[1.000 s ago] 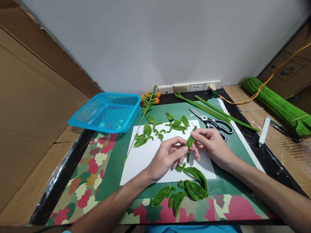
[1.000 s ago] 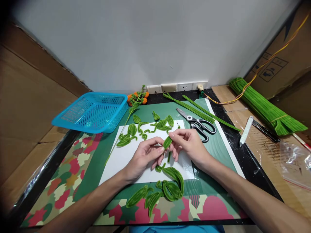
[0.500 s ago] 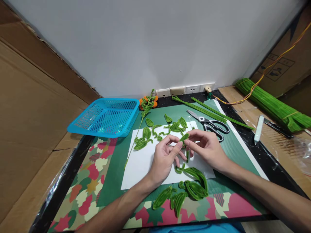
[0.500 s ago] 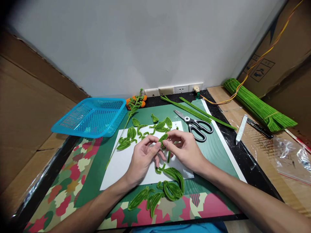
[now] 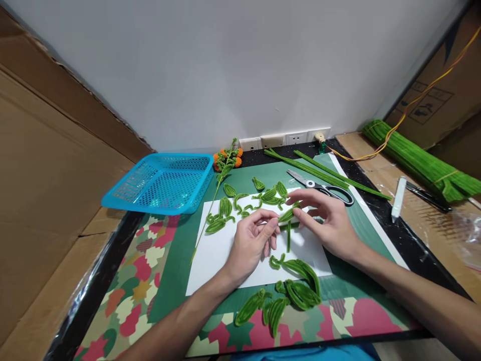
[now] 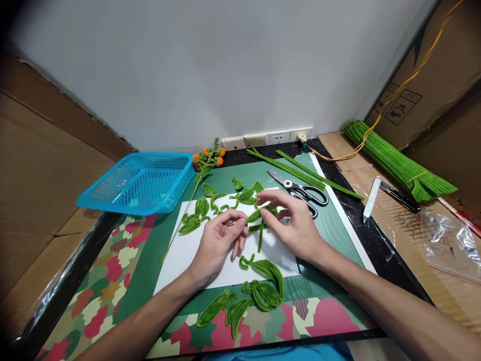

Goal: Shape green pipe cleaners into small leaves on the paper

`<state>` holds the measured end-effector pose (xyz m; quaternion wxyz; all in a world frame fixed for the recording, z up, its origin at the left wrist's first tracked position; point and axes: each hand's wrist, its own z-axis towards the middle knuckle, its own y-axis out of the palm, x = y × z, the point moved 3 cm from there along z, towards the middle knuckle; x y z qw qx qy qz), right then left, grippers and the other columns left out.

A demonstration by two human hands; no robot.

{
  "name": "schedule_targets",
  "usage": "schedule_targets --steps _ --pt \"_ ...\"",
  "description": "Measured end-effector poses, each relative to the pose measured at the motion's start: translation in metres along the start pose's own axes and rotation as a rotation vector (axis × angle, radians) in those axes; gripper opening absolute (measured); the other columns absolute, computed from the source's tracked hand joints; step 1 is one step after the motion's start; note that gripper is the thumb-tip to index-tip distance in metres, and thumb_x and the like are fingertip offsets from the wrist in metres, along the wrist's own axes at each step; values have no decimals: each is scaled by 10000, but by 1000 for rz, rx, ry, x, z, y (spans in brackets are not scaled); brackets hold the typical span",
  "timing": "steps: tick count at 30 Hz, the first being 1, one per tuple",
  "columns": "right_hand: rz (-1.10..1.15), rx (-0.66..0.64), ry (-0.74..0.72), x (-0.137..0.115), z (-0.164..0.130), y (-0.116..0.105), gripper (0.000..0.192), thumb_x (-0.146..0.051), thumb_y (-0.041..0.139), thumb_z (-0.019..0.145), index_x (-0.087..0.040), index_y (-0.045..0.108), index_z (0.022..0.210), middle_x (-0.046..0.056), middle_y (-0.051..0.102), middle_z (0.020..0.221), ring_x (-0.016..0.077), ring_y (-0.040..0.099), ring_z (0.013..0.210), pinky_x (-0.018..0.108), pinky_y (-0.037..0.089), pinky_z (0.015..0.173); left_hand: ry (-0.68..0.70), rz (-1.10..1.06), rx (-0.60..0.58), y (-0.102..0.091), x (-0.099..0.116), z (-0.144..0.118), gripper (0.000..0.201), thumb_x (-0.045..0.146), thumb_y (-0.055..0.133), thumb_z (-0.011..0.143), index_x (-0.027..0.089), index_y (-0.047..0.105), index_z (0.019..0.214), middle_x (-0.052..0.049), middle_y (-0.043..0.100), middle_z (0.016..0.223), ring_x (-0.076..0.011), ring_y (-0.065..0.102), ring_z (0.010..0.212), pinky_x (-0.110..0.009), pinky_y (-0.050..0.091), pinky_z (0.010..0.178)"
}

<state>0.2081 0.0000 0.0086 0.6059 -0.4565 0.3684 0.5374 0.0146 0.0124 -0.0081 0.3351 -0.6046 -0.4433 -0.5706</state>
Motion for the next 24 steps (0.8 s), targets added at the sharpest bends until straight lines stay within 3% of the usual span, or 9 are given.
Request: schedule_targets --steps 2,5,10,14,24 --pt "-235 -43 -211 -7 -1 -3 147 -209 640 996 -215 757 1084 95 785 1070 226 737 952 354 621 800 -6 -3 -19 0 0 0 305 444 726 970 155 660 1040 18 659 743 -59 576 461 -138 410 377" --pt "-385 -139 -380 -10 -4 -2 176 -184 598 1011 -201 765 1064 81 805 931 207 748 802 333 602 728 -13 -6 -39 1 0 0 312 468 694 988 164 634 1016 24 661 696 -72 597 456 -134 385 370" --pt "-265 -241 -192 -7 -6 3 206 -213 604 1022 -220 766 1151 56 827 1014 175 767 770 254 580 612 -16 -1 -27 0 -1 0 332 493 688 987 168 623 977 29 660 682 -67 583 435 -137 391 373" --pt "-161 -282 -53 -6 -5 6 217 -232 606 1016 -214 776 1150 44 823 964 166 755 743 230 564 566 -17 -17 -19 0 -2 0 353 507 700 973 163 621 980 22 662 686 -74 589 425 -142 379 364" --pt "-172 -298 -84 0 -8 6 205 -227 612 1012 -202 778 1130 40 801 888 163 745 703 247 601 599 -55 -25 -82 -1 -2 1 343 488 703 974 155 628 1001 10 667 669 -73 580 422 -136 349 372"
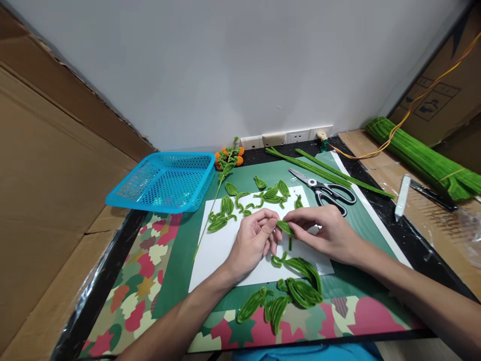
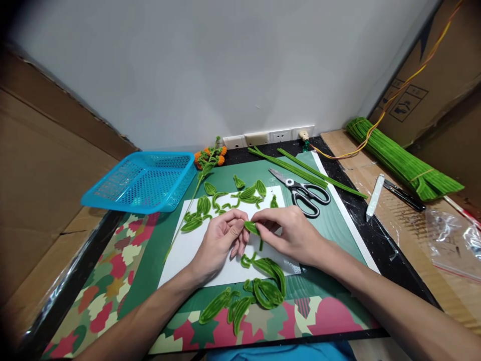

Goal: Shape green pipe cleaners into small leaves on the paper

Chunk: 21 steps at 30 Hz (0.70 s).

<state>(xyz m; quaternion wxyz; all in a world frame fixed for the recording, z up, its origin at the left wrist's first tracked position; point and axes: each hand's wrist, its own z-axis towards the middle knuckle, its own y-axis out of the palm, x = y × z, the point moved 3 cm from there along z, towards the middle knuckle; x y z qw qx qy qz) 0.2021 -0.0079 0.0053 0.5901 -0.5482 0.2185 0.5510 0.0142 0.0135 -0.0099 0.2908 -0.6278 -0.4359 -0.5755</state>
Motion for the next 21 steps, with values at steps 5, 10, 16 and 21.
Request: schedule_targets --steps 5,10,16,21 --pt "-58 39 -61 -5 -1 -1 175 -207 626 998 -208 782 1077 39 805 870 159 737 672 232 581 563 -15 26 -42 -2 -1 -1 338 479 686 990 143 654 1010 -1 671 678 -74 584 427 -142 350 375" --pt "-87 46 -53 -6 -2 -2 158 -221 637 987 -216 782 1047 23 790 791 154 714 610 221 535 510 -22 55 -65 -1 -1 -1 351 501 673 993 151 648 1018 -3 674 689 -83 596 436 -148 353 375" --pt "-126 11 -46 -8 1 -4 176 -257 599 1021 -205 767 1015 6 763 750 121 645 538 219 505 523 -17 44 -67 0 0 -1 321 478 668 1002 159 635 999 11 659 707 -68 585 443 -138 348 373" --pt "-161 95 -142 -15 1 -7 157 -202 592 1018 -220 745 1049 46 796 911 177 727 729 279 563 663 -7 -10 -36 2 1 0 310 460 699 984 158 631 1006 12 666 719 -67 583 437 -136 363 358"
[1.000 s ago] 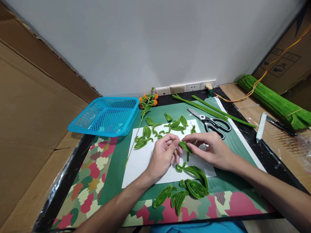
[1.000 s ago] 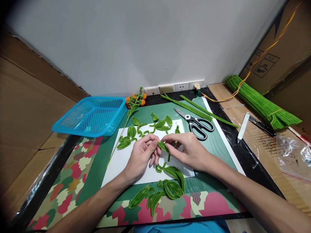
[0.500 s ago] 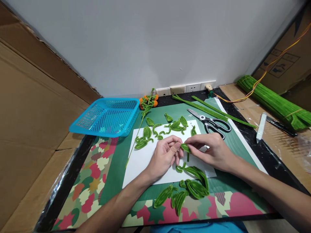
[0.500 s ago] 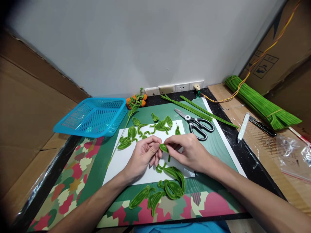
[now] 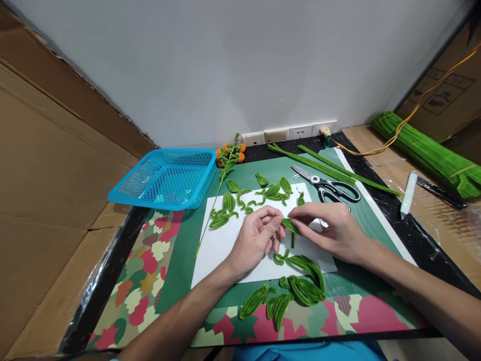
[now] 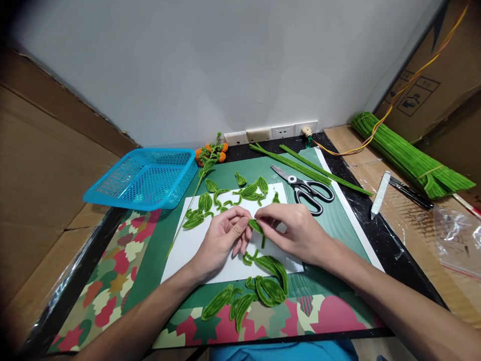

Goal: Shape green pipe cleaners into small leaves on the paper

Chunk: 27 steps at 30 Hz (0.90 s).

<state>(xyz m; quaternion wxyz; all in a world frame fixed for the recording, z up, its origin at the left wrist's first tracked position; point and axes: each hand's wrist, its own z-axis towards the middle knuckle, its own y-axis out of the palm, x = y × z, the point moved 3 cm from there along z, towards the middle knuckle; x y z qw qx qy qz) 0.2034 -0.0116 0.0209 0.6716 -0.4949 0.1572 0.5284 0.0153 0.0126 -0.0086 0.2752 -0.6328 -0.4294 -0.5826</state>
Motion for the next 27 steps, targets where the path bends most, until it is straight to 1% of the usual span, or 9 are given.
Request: schedule_targets --steps 2,4,5,7,10,13,15,22,27 --pt "-61 133 -45 -4 0 -4 149 -184 601 1002 -225 740 1032 73 790 940 225 726 838 346 569 756 28 -45 101 -3 2 1 312 457 719 969 164 619 1005 8 678 757 -76 602 460 -142 396 358" --pt "-116 229 -27 -4 1 -7 124 -194 622 990 -225 741 973 78 771 879 241 693 826 376 547 758 58 -98 223 -6 5 1 316 453 742 953 174 607 1011 6 684 798 -85 630 506 -144 432 371" --pt "-115 237 20 -2 2 -7 116 -212 637 988 -224 744 946 73 763 849 233 677 794 366 535 724 68 -125 271 -8 6 2 321 453 753 944 178 606 1019 7 682 813 -87 641 530 -142 442 377" --pt "-25 176 169 5 3 -3 124 -264 660 991 -219 758 930 65 763 845 209 665 747 323 514 640 77 -170 316 -10 7 2 334 448 780 922 183 615 1040 10 677 835 -87 654 560 -134 445 381" --pt "277 65 369 15 4 7 205 -373 694 987 -201 779 915 58 766 848 181 671 708 268 509 562 61 -174 291 -7 6 1 339 432 816 892 170 651 1030 -2 687 859 -83 661 561 -130 445 384" --pt "553 50 450 18 5 13 288 -461 751 941 -184 779 868 50 752 822 147 630 622 249 527 527 29 -101 213 -2 4 0 334 419 830 879 146 698 1017 -31 722 859 -80 648 517 -141 444 382" --pt "650 61 482 17 5 13 294 -474 802 897 -181 789 876 45 748 821 130 616 596 240 541 525 26 -54 179 1 4 -1 332 417 825 883 137 721 1028 -49 742 853 -86 650 505 -152 453 390" --pt "756 64 536 16 6 14 277 -441 858 847 -177 781 882 34 726 778 138 644 617 235 568 532 31 -19 175 -1 1 0 323 407 817 893 128 743 1039 -55 758 827 -65 610 450 -146 424 376" --pt "711 86 501 21 3 16 245 -377 853 849 -170 759 941 56 743 868 175 694 711 271 602 579 34 -13 160 -1 2 0 330 400 816 895 123 728 1051 -11 713 675 -62 567 399 -150 426 383"
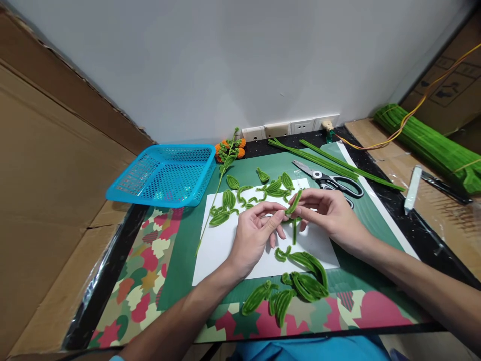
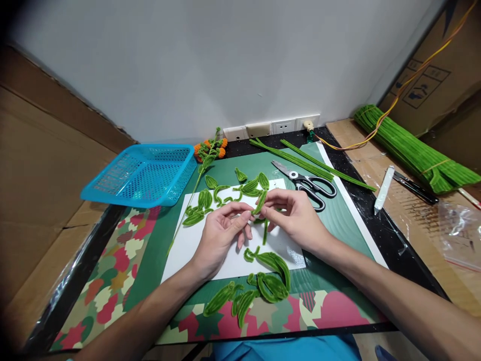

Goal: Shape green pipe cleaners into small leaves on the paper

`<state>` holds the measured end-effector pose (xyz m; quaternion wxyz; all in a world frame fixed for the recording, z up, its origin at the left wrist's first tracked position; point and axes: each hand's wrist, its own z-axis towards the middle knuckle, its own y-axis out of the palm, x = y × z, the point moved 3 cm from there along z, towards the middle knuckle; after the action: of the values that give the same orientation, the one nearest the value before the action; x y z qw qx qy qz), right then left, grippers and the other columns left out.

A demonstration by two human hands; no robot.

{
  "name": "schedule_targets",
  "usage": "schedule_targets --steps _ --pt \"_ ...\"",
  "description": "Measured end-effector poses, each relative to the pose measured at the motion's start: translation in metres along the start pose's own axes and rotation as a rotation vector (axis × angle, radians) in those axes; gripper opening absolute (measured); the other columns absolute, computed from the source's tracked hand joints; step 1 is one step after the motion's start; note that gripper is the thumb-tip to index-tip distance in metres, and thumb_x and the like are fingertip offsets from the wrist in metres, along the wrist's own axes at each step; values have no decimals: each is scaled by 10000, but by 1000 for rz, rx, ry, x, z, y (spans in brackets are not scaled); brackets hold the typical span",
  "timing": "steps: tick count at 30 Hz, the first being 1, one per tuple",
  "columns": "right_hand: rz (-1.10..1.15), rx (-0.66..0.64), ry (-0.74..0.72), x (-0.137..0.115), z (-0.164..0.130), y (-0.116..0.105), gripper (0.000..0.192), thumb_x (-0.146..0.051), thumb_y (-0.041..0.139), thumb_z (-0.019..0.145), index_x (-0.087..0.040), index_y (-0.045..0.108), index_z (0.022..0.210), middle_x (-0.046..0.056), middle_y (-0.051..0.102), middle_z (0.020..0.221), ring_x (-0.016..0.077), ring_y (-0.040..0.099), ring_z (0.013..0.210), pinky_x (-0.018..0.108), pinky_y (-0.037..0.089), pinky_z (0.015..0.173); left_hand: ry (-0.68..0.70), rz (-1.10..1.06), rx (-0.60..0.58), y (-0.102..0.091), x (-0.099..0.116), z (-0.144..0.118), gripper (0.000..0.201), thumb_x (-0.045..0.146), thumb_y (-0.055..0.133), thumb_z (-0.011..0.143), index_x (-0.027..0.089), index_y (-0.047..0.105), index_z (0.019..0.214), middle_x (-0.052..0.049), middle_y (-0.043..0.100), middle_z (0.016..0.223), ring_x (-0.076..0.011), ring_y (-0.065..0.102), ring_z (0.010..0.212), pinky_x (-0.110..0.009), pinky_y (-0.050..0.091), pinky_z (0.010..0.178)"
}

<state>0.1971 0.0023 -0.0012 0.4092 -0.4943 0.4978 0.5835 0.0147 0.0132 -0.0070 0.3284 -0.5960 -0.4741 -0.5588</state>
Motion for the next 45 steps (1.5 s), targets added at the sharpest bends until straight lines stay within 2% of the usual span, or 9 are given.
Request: schedule_targets --steps 4,10,23,26,31,37,39,42,45 --pt "-237 35 -197 -6 -4 -4 63 -227 748 922 -186 765 966 67 779 944 192 734 809 288 612 653 -17 -2 0 -1 0 0 334 407 797 910 140 696 1083 2 706 659 -74 571 384 -156 424 376" --pt "-613 -45 -667 -20 -14 -2 189 -64 630 977 -184 749 1060 79 791 978 186 752 865 317 610 764 -14 -6 -44 1 0 -1 319 448 769 930 162 638 984 24 678 652 -75 562 384 -163 416 368" --pt "-623 -95 -701 -21 -18 2 167 -60 625 910 -176 679 1016 78 731 922 195 698 820 315 585 708 -69 11 -190 1 -2 -2 321 485 670 996 186 610 1095 40 628 640 -77 575 423 -135 364 366" --pt "-515 -66 -595 -18 -17 2 199 -57 642 873 -194 690 1009 56 747 920 190 724 829 305 606 729 -46 -1 -170 1 0 -2 360 484 668 994 209 600 1216 15 656 807 -79 603 466 -148 379 364" --pt "-138 -61 -150 -8 -6 -1 66 -208 760 869 -181 711 905 31 732 811 163 721 679 271 609 625 100 152 -104 0 2 -6 304 408 721 973 216 657 1200 -52 684 1092 -70 619 605 -166 445 464" --pt "189 -86 154 9 -1 1 251 -372 812 877 -177 659 914 33 720 756 185 719 646 297 634 557 238 434 2 -2 5 -9 211 386 687 1003 184 745 1025 -36 712 911 -106 632 607 -233 515 572" --pt "47 22 25 7 -3 -3 274 -354 823 874 -195 652 1019 33 722 834 191 723 677 304 638 546 204 372 12 -3 4 -8 224 395 680 1008 179 725 1047 -26 717 867 -102 636 566 -226 501 539" --pt "-374 202 -382 -8 -10 -6 280 -238 795 896 -225 650 1135 74 717 1055 205 727 827 316 638 615 137 209 -6 -2 3 -6 236 402 680 1010 173 674 1063 -23 732 847 -94 647 515 -196 443 455" --pt "-770 233 -750 -21 -17 -2 249 -132 758 910 -241 681 1119 102 714 1104 249 707 968 385 620 759 91 83 -56 1 3 -6 237 404 669 1019 171 635 1039 -28 742 838 -90 650 495 -172 390 401"
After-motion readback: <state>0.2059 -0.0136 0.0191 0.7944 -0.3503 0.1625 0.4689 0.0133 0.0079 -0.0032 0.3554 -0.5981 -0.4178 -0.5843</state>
